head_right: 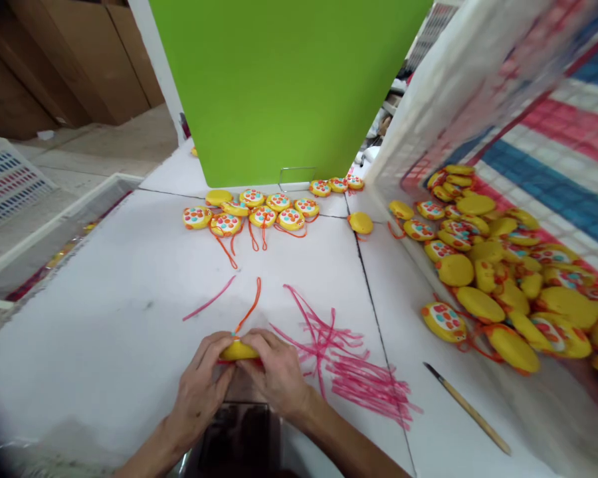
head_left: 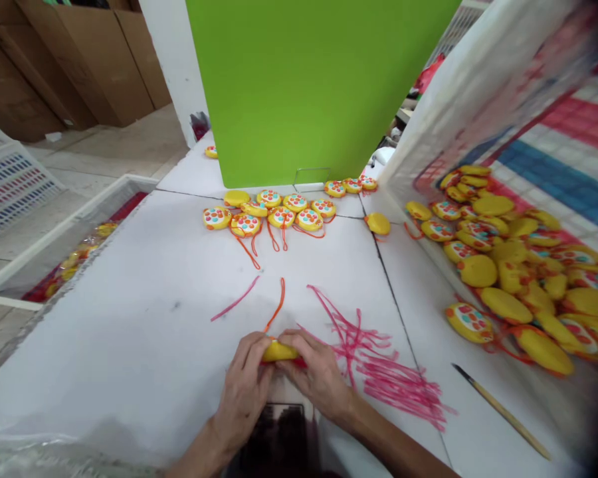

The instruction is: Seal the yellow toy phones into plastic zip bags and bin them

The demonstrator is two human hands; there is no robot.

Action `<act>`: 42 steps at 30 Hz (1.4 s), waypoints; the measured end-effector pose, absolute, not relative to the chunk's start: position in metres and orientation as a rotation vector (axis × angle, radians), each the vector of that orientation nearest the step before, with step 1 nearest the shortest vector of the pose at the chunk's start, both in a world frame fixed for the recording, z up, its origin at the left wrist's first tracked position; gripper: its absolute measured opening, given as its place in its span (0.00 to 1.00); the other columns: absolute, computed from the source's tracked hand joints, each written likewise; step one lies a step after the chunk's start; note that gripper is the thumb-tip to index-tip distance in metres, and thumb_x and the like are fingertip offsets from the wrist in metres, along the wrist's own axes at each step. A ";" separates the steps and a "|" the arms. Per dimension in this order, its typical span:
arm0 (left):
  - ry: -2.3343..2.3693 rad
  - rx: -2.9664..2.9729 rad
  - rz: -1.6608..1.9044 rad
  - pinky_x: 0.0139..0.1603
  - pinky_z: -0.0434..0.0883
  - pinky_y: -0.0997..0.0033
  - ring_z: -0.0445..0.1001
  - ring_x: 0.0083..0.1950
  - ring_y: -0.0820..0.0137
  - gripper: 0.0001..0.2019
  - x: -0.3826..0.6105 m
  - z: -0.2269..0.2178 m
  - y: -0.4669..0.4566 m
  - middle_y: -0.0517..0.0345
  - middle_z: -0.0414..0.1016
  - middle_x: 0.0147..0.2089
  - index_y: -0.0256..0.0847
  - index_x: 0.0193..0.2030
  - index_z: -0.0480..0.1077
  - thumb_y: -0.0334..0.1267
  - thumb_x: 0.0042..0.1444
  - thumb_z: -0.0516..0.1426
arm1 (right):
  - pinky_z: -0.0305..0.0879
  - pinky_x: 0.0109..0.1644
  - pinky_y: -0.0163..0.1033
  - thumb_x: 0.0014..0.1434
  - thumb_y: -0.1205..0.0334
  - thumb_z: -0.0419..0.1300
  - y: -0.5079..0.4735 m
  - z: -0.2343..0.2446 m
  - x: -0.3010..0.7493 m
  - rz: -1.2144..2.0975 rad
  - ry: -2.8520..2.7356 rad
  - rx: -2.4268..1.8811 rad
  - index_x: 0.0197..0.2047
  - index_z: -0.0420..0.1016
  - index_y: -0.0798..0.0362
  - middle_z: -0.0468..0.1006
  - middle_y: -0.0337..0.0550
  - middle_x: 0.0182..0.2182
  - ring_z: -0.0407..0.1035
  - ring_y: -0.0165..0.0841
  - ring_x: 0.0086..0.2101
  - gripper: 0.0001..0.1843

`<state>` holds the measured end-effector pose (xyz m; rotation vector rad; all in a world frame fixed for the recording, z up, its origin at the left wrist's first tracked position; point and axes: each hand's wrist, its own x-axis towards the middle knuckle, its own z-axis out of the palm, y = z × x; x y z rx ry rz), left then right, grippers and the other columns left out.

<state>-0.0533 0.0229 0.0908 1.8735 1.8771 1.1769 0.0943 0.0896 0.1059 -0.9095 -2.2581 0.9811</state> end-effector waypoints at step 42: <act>1.782 2.412 0.856 0.47 0.66 0.56 0.71 0.36 0.63 0.13 -0.033 0.065 -0.016 0.55 0.75 0.31 0.39 0.32 0.69 0.24 0.56 0.45 | 0.71 0.40 0.42 0.62 0.54 0.49 0.056 0.114 0.125 1.657 -1.819 -1.207 0.61 0.52 0.46 0.68 0.49 0.50 0.70 0.35 0.38 0.25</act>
